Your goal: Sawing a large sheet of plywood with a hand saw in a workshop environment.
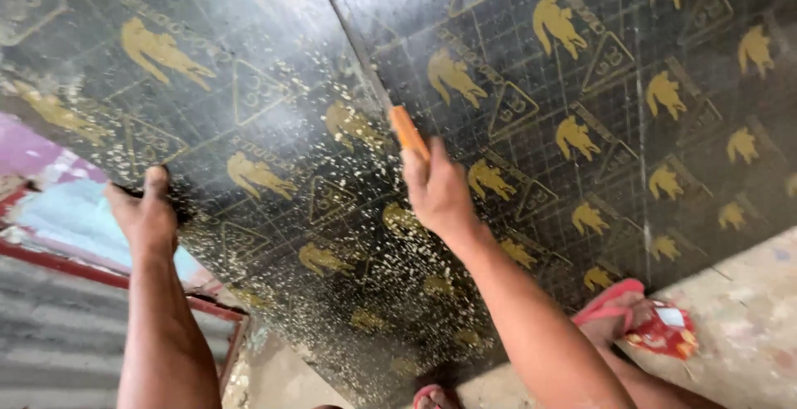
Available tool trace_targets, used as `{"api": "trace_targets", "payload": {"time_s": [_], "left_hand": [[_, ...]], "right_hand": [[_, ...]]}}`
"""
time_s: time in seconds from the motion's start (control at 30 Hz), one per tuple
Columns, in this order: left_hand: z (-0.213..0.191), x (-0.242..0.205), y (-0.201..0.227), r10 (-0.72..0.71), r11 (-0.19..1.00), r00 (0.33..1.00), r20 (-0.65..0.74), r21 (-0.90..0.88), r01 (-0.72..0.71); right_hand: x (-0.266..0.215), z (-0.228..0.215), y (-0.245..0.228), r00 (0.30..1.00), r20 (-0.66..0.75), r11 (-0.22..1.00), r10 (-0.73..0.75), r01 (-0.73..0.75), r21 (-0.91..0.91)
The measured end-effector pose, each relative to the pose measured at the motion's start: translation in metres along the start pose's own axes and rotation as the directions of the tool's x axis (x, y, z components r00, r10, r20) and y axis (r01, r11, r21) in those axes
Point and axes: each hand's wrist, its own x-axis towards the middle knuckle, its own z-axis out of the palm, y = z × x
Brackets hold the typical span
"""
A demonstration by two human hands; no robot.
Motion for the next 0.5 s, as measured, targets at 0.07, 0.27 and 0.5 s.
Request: {"api": "trace_targets", "payload": {"time_s": [0.07, 0.27, 0.5], "left_hand": [[0.011, -0.003, -0.012, 0.236, 0.97, 0.971, -0.033, -0.053, -0.237], [0.007, -0.03, 0.048, -0.246, 0.969, 0.969, 0.006, 0.031, 0.246], [0.005, -0.037, 0.055, -0.244, 0.969, 0.97, 0.004, 0.036, 0.243]], "right_hand": [[-0.014, -0.009, -0.006, 0.997, 0.041, 0.996, 0.064, -0.062, -0.058], [-0.159, -0.041, 0.048, 0.961, 0.093, 0.963, 0.261, -0.253, -0.094], [-0.053, -0.005, 0.025, 0.992, 0.063, 0.994, 0.107, -0.107, -0.008]]}}
